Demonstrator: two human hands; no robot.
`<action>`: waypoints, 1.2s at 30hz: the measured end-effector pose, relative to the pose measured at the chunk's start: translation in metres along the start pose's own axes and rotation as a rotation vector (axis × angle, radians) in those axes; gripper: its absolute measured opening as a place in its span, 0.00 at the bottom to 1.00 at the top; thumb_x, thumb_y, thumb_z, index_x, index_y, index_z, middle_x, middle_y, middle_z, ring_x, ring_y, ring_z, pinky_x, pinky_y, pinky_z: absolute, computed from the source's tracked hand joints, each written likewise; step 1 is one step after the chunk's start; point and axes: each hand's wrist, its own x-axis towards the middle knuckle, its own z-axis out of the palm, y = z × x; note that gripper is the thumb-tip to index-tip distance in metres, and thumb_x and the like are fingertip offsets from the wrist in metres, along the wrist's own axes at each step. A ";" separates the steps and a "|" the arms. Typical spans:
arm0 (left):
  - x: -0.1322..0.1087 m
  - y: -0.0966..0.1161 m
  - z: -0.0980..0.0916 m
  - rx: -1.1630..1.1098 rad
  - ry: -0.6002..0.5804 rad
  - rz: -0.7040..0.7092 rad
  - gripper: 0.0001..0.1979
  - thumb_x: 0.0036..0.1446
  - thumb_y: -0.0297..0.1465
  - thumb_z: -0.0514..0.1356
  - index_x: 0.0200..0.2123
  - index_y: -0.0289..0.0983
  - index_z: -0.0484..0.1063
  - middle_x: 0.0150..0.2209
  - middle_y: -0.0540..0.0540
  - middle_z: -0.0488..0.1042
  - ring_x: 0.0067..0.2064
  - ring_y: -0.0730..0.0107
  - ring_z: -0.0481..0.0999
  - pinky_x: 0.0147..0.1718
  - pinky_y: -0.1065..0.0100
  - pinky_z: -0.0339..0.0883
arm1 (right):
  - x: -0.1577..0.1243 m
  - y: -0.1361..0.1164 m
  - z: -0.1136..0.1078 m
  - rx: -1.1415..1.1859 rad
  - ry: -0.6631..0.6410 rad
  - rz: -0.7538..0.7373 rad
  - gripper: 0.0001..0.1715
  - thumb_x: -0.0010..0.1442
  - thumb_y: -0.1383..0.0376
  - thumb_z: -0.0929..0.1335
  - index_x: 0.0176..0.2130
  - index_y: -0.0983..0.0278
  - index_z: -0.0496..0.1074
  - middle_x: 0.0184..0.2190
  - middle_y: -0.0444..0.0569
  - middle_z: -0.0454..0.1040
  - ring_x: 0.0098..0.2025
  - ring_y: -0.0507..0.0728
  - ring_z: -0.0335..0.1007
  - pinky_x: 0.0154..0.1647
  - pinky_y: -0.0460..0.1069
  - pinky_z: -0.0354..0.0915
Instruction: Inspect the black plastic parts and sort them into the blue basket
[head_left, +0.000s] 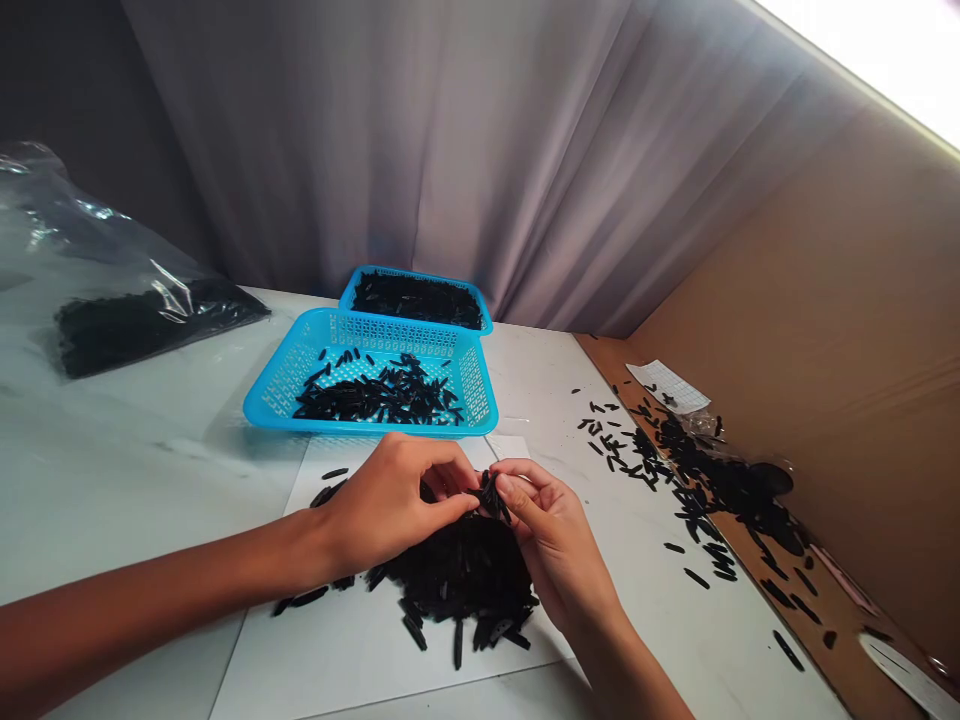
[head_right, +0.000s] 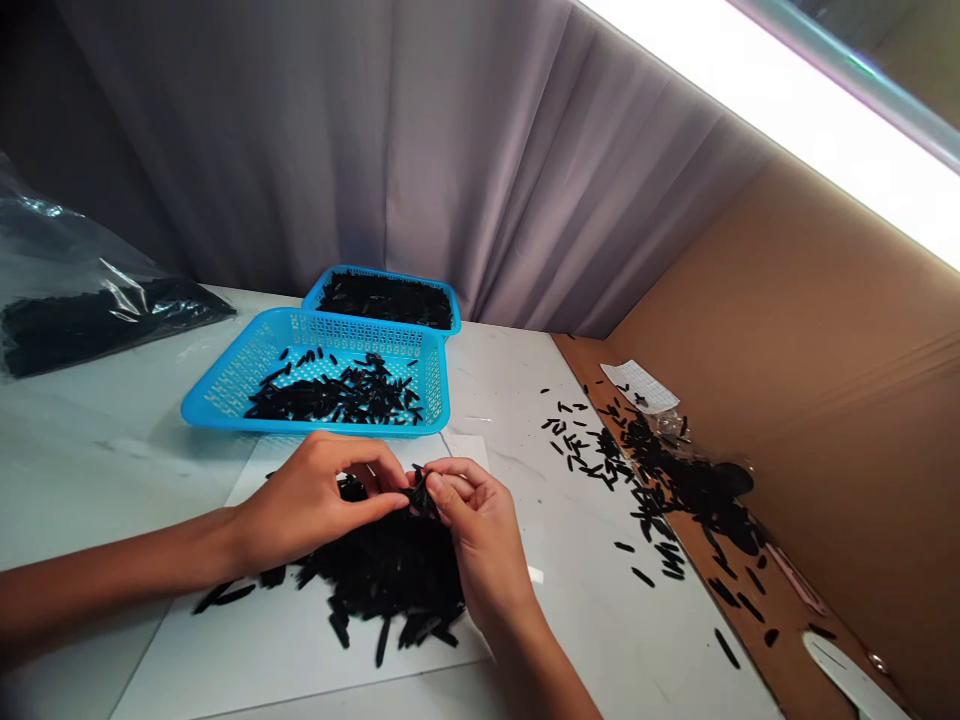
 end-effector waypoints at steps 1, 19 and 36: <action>0.000 0.000 0.000 -0.022 -0.001 -0.012 0.01 0.56 0.28 0.65 0.33 0.37 0.78 0.33 0.49 0.81 0.32 0.70 0.79 0.35 0.70 0.72 | 0.000 0.000 0.000 0.006 -0.005 -0.007 0.14 0.52 0.59 0.78 0.36 0.64 0.77 0.24 0.42 0.74 0.28 0.50 0.62 0.31 0.45 0.56; 0.010 0.000 -0.006 -0.252 0.055 -0.188 0.04 0.53 0.30 0.65 0.31 0.35 0.79 0.31 0.46 0.82 0.35 0.65 0.81 0.38 0.66 0.74 | -0.002 -0.005 0.000 0.064 -0.068 0.097 0.13 0.57 0.60 0.74 0.42 0.62 0.76 0.37 0.48 0.77 0.40 0.55 0.72 0.42 0.48 0.67; 0.008 -0.002 -0.005 -0.263 0.017 -0.213 0.05 0.54 0.31 0.65 0.32 0.36 0.81 0.32 0.46 0.82 0.35 0.65 0.81 0.38 0.67 0.74 | 0.001 0.000 0.001 -0.176 0.018 -0.031 0.13 0.54 0.58 0.76 0.35 0.65 0.80 0.29 0.48 0.77 0.33 0.55 0.69 0.34 0.48 0.65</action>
